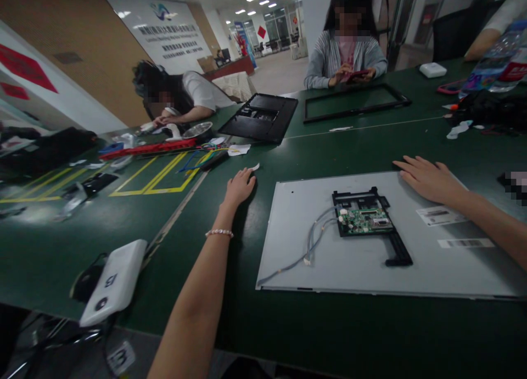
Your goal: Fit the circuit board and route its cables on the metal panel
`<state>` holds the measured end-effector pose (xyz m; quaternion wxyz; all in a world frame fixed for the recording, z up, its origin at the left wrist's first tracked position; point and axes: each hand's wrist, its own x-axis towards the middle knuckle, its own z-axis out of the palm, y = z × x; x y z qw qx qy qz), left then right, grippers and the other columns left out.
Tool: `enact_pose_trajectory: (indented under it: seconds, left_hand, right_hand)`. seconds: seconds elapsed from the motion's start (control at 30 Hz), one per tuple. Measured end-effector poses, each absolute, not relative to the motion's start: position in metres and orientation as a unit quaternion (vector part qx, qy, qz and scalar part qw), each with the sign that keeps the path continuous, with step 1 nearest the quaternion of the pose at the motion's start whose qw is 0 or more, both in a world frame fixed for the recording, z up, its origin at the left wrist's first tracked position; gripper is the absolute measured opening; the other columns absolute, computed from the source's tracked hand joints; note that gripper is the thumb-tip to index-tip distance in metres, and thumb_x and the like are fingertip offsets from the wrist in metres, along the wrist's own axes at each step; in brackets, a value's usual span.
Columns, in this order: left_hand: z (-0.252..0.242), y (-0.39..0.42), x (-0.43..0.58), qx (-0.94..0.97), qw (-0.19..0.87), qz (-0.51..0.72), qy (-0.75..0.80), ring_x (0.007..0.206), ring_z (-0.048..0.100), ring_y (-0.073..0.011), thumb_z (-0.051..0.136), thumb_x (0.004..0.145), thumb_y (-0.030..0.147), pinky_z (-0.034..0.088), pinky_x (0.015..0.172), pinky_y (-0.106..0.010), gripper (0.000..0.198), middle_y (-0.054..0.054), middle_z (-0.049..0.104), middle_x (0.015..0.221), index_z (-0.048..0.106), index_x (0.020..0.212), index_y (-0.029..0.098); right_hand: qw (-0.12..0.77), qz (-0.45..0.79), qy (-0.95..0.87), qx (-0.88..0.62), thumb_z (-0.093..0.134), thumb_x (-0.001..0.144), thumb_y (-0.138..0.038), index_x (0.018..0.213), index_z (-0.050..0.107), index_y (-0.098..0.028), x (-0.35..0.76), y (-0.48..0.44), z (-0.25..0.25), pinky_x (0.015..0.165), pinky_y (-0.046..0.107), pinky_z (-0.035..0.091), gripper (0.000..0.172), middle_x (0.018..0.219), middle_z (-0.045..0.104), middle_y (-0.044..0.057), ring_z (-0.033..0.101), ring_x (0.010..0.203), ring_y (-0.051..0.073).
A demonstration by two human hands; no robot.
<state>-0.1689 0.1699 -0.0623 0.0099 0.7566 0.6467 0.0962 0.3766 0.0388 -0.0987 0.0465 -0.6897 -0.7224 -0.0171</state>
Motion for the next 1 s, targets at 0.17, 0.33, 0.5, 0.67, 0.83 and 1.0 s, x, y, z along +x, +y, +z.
enact_pose_trajectory:
  seconds: [0.17, 0.33, 0.5, 0.67, 0.83, 1.0]
  left_hand:
    - [-0.062, 0.169, -0.172, 0.765, 0.030, 0.154, 0.624, 0.133, 0.045, -0.0273, 0.047, 0.090, 0.034, 0.032, 0.111, -0.042, 0.046, -0.008, 0.052, 0.143, 0.057, 0.132, 0.020]
    - [-0.058, 0.167, -0.177, 0.730, 0.102, 0.290, 0.610, 0.102, 0.063, -0.0223, 0.049, 0.086, 0.034, 0.046, 0.095, -0.033, 0.042, -0.006, 0.072, 0.111, 0.063, 0.122, 0.017]
    - [-0.065, 0.178, -0.183, 0.694, 0.084, 0.342, 0.628, 0.103, 0.062, -0.0212, 0.051, 0.085, 0.030, 0.046, 0.094, -0.032, 0.046, -0.011, 0.067, 0.115, 0.055, 0.127, 0.013]
    - [-0.067, 0.181, -0.184, 0.693, 0.027, 0.256, 0.673, 0.109, 0.057, -0.0267, 0.062, 0.080, 0.035, 0.043, 0.098, -0.038, 0.045, -0.012, 0.063, 0.116, 0.060, 0.121, 0.016]
    - [-0.062, 0.180, -0.183, 0.698, 0.115, 0.275, 0.651, 0.090, 0.061, -0.0201, 0.067, 0.073, 0.035, 0.048, 0.085, -0.031, 0.048, -0.008, 0.067, 0.104, 0.063, 0.117, 0.015]
    - [-0.065, 0.184, -0.185, 0.688, 0.184, 0.310, 0.629, 0.076, 0.061, -0.0160, 0.070, 0.067, 0.031, 0.049, 0.074, -0.027, 0.054, -0.004, 0.068, 0.092, 0.062, 0.118, 0.014]
  right_hand:
    - [0.041, -0.017, -0.724, -0.689, 0.013, 0.099, -0.049, 0.149, 0.037, -0.023, 0.379, 0.040, -0.100, 0.108, 0.062, 0.029, 0.061, 0.157, 0.034, 0.012, 0.031, 0.142, 0.035]
    - [0.043, -0.016, -0.724, -0.688, 0.013, 0.099, -0.048, 0.149, 0.036, -0.024, 0.380, 0.040, -0.101, 0.108, 0.061, 0.028, 0.061, 0.157, 0.034, 0.012, 0.028, 0.143, 0.033]
    - [0.043, -0.016, -0.724, -0.688, 0.012, 0.099, -0.048, 0.149, 0.036, -0.023, 0.381, 0.041, -0.103, 0.108, 0.062, 0.027, 0.062, 0.157, 0.032, 0.013, 0.028, 0.143, 0.034]
    - [0.042, -0.013, -0.723, -0.690, 0.014, 0.099, -0.048, 0.149, 0.036, -0.024, 0.383, 0.041, -0.103, 0.108, 0.062, 0.027, 0.060, 0.157, 0.033, 0.012, 0.028, 0.143, 0.034]
    - [0.041, -0.012, -0.723, -0.690, 0.013, 0.099, -0.048, 0.149, 0.036, -0.023, 0.382, 0.041, -0.103, 0.108, 0.062, 0.028, 0.061, 0.157, 0.033, 0.012, 0.028, 0.144, 0.034]
    - [0.044, -0.017, -0.725, -0.688, 0.012, 0.099, -0.048, 0.150, 0.036, -0.023, 0.382, 0.041, -0.104, 0.109, 0.062, 0.028, 0.061, 0.157, 0.033, 0.012, 0.028, 0.143, 0.033]
